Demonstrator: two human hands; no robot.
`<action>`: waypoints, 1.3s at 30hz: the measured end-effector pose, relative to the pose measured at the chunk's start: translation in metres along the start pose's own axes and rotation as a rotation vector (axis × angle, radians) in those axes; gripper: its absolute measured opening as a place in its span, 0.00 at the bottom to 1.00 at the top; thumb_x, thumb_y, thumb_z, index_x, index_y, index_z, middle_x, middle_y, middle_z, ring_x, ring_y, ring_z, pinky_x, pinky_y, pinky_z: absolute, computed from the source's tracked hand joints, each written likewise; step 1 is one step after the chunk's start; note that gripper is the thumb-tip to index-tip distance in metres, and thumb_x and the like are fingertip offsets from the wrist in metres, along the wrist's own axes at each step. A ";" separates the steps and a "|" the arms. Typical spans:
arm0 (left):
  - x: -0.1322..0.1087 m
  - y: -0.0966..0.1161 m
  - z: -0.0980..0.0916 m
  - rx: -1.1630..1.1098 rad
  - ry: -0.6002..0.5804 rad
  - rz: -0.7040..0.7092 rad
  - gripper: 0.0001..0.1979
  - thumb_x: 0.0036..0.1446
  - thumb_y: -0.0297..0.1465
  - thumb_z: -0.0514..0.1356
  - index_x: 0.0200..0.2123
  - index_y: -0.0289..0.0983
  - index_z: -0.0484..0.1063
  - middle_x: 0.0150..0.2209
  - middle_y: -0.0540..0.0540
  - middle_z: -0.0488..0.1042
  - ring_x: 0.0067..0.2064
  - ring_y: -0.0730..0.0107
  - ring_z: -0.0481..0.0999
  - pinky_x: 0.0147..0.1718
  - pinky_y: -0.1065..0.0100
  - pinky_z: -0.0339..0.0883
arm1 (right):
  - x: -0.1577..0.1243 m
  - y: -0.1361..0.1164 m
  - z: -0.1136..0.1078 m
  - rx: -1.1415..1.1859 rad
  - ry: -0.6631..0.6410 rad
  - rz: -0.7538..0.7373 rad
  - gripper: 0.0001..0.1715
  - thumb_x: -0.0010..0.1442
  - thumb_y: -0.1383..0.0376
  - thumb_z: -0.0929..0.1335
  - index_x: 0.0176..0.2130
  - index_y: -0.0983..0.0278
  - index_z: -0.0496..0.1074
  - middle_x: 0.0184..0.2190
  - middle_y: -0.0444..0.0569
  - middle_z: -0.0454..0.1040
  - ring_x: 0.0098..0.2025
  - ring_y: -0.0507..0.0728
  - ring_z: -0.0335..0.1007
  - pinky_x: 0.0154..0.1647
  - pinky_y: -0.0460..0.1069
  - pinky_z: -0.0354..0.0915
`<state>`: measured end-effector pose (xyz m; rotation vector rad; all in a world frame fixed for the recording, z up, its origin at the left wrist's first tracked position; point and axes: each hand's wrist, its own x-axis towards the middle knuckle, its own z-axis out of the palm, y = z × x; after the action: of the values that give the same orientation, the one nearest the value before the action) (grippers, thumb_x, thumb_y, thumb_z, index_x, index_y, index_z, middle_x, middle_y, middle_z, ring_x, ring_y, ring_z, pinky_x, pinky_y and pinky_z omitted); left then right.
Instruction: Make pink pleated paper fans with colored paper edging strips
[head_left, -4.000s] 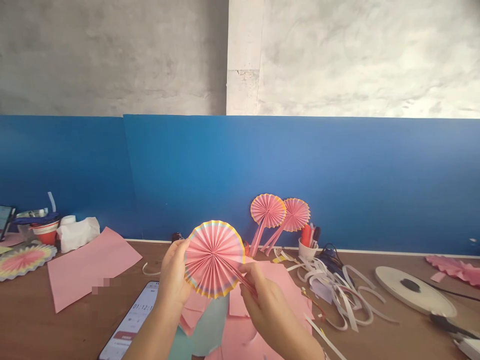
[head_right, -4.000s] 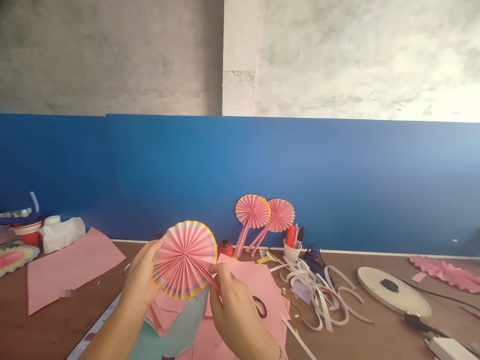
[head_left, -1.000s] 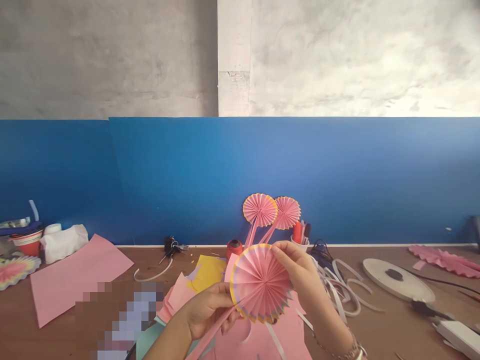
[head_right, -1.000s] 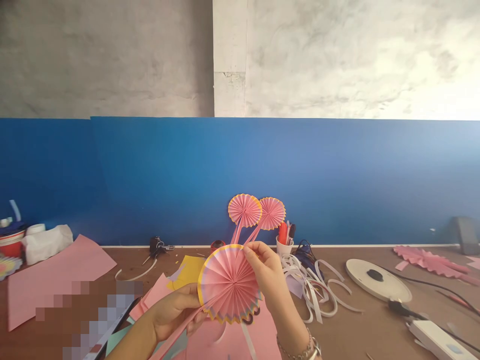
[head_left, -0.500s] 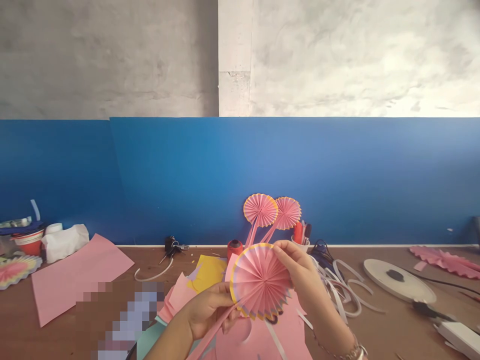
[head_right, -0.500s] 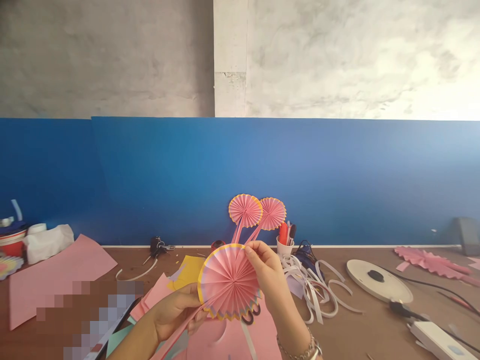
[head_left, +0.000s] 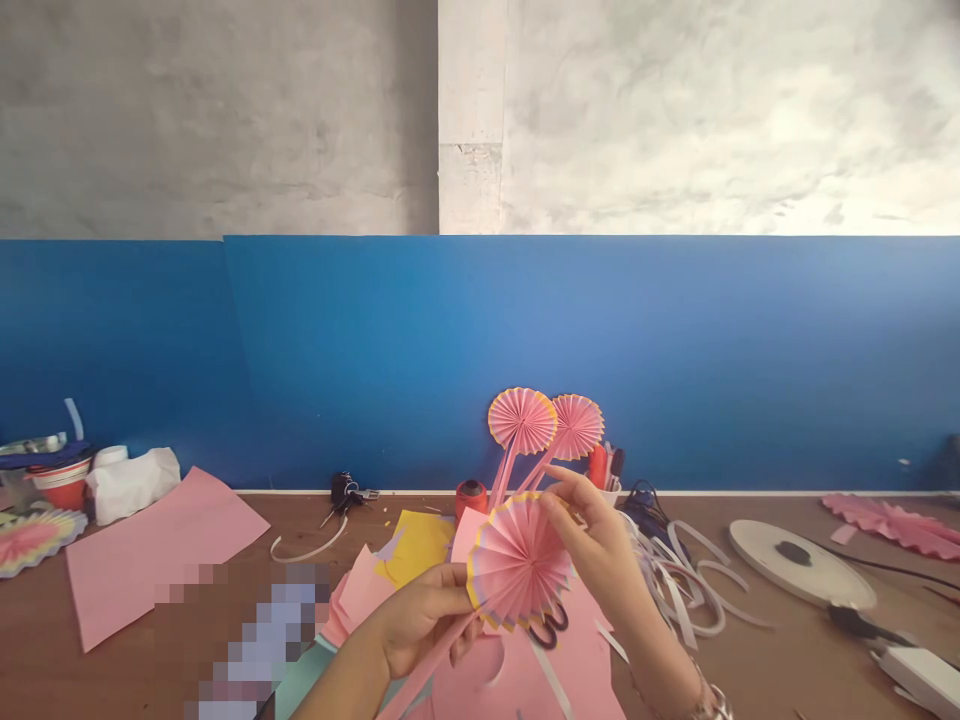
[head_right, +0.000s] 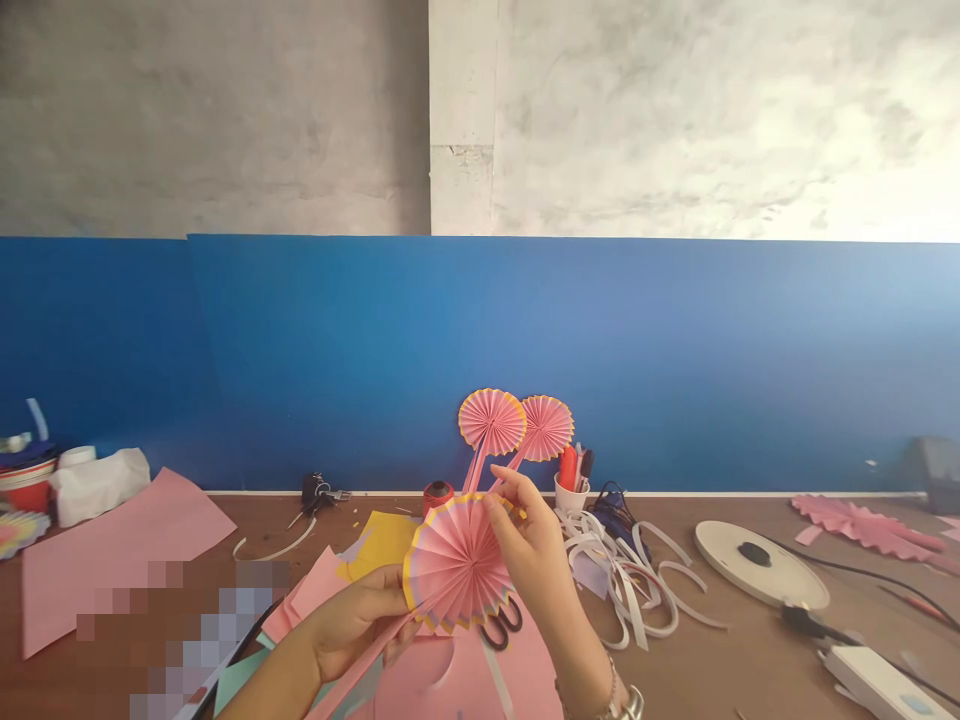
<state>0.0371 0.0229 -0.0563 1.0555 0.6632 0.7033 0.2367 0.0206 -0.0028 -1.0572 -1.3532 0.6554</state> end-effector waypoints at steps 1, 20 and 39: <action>0.001 -0.001 0.000 0.004 0.020 -0.002 0.16 0.40 0.40 0.69 0.24 0.34 0.70 0.14 0.53 0.66 0.13 0.81 0.60 0.14 0.76 0.53 | 0.000 0.002 0.001 -0.061 0.004 -0.070 0.23 0.55 0.55 0.67 0.49 0.61 0.67 0.37 0.49 0.71 0.39 0.57 0.68 0.37 0.50 0.65; 0.002 0.001 0.008 0.228 0.162 0.121 0.19 0.45 0.46 0.65 0.29 0.35 0.69 0.17 0.54 0.64 0.16 0.79 0.60 0.17 0.74 0.55 | -0.008 0.004 0.016 -0.457 0.136 -0.343 0.11 0.57 0.58 0.66 0.27 0.59 0.73 0.43 0.54 0.68 0.54 0.65 0.59 0.47 0.60 0.61; -0.003 0.005 0.007 0.037 0.034 0.055 0.18 0.42 0.43 0.68 0.25 0.33 0.71 0.15 0.53 0.66 0.14 0.81 0.60 0.14 0.75 0.50 | -0.003 0.005 0.006 -0.330 -0.004 -0.333 0.13 0.62 0.60 0.60 0.30 0.61 0.68 0.51 0.55 0.64 0.56 0.63 0.58 0.50 0.58 0.62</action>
<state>0.0398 0.0181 -0.0486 1.1007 0.6808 0.7607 0.2316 0.0208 -0.0089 -1.0530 -1.6312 0.1907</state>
